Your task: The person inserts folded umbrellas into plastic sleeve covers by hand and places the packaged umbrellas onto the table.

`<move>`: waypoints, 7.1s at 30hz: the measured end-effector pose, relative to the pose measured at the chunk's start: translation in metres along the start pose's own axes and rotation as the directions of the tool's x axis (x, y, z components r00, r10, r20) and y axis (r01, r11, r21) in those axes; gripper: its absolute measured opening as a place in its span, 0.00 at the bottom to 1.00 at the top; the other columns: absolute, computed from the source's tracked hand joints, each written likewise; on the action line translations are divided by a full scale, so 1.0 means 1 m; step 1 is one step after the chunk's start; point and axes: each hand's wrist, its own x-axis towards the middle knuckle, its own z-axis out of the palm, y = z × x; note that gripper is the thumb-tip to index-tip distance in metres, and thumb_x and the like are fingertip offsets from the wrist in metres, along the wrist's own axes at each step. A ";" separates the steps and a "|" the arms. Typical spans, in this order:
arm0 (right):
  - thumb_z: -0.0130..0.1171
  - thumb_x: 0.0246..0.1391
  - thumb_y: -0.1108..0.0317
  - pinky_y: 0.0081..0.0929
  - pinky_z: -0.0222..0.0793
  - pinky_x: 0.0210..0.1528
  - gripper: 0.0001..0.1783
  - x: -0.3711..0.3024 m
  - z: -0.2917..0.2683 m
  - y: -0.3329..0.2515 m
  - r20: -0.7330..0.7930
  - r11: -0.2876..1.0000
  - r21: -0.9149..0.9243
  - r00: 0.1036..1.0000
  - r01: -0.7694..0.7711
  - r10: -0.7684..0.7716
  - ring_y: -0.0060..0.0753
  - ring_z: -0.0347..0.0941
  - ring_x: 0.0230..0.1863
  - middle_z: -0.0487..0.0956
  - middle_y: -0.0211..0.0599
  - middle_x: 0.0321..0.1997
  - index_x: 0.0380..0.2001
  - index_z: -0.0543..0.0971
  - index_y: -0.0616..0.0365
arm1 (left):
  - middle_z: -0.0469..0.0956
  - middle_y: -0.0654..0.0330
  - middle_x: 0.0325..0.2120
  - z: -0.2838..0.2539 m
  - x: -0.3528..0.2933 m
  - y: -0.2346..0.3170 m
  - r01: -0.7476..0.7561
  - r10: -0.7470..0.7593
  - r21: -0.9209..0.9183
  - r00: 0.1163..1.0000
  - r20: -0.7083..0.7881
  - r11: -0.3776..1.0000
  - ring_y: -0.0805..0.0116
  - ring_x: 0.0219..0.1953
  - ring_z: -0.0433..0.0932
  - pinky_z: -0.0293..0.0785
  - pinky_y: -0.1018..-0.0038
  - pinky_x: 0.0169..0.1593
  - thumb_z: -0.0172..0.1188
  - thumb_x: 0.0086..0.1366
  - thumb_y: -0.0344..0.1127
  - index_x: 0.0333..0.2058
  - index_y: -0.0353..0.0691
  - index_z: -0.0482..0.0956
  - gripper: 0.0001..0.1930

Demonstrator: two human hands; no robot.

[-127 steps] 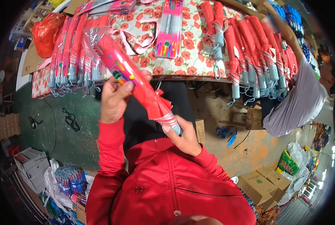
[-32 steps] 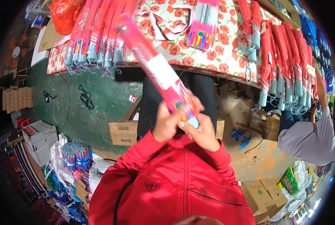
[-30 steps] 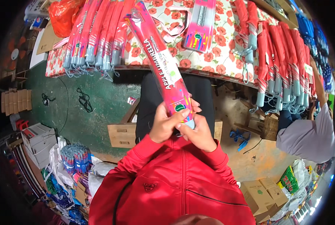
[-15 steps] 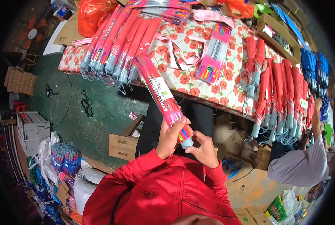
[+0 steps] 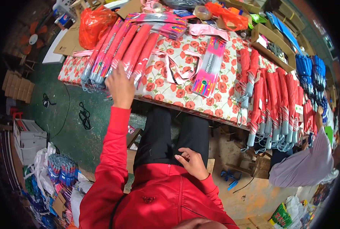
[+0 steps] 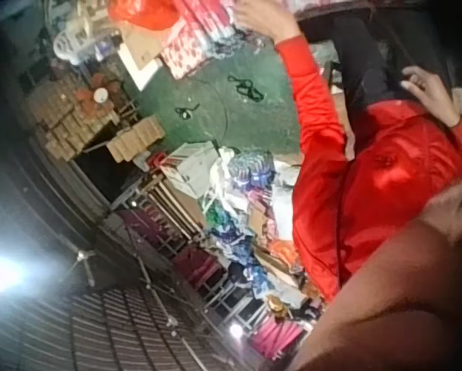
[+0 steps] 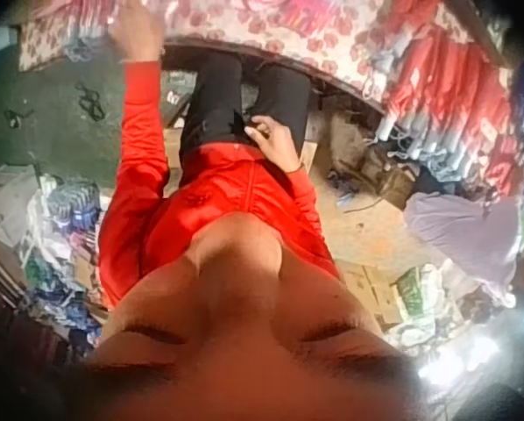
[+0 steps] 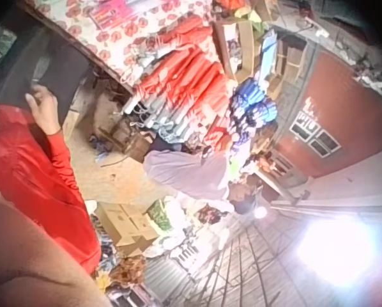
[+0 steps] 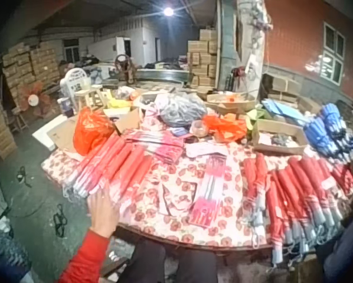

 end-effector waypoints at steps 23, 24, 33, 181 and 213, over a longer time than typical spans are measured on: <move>0.63 0.59 0.69 0.23 0.68 0.30 0.13 0.007 -0.047 0.042 -0.125 1.000 0.030 0.992 0.007 -0.003 0.27 0.70 0.24 0.81 0.36 0.29 0.44 0.80 0.66 | 0.80 0.49 0.22 0.113 -0.029 0.225 0.243 0.113 -0.584 0.855 0.505 0.774 0.42 0.26 0.77 0.72 0.53 0.34 0.57 0.60 0.32 0.27 0.39 0.80 0.06; 0.63 0.59 0.70 0.23 0.68 0.30 0.13 0.007 -0.053 0.042 -0.118 0.999 0.034 0.993 -0.001 0.005 0.27 0.70 0.24 0.81 0.36 0.30 0.44 0.80 0.66 | 0.81 0.49 0.22 0.112 -0.029 0.227 0.215 0.122 -0.603 0.876 0.468 0.768 0.41 0.25 0.76 0.71 0.53 0.33 0.56 0.60 0.31 0.27 0.39 0.81 0.06; 0.57 0.52 0.78 0.33 0.68 0.51 0.21 0.019 -0.158 0.063 -0.818 0.918 -0.378 0.506 -0.118 -0.272 0.44 0.71 0.46 0.76 0.44 0.47 0.51 0.75 0.62 | 0.82 0.49 0.31 0.089 -0.022 0.243 -0.054 0.083 -0.636 0.996 0.016 0.770 0.45 0.24 0.75 0.71 0.55 0.32 0.58 0.65 0.34 0.35 0.35 0.81 0.09; 0.57 0.63 0.66 0.19 0.59 0.21 0.11 -0.060 -0.118 0.049 0.095 0.683 0.730 0.994 -0.039 -0.045 0.18 0.63 0.19 0.76 0.31 0.24 0.43 0.81 0.62 | 0.74 0.47 0.56 0.042 -0.032 0.128 0.676 0.602 -0.646 0.693 0.395 -0.354 0.53 0.55 0.78 0.73 0.63 0.61 0.71 0.59 0.34 0.67 0.35 0.59 0.41; 0.63 0.58 0.58 0.34 0.68 0.29 0.16 -0.003 -0.093 0.025 -0.426 0.975 -0.055 0.878 0.216 -0.218 0.47 0.73 0.23 0.81 0.45 0.27 0.38 0.79 0.61 | 0.74 0.51 0.54 -0.013 -0.080 0.190 0.698 0.346 -0.533 0.707 0.616 -0.479 0.68 0.46 0.77 0.74 0.75 0.53 0.54 0.72 0.34 0.59 0.33 0.67 0.20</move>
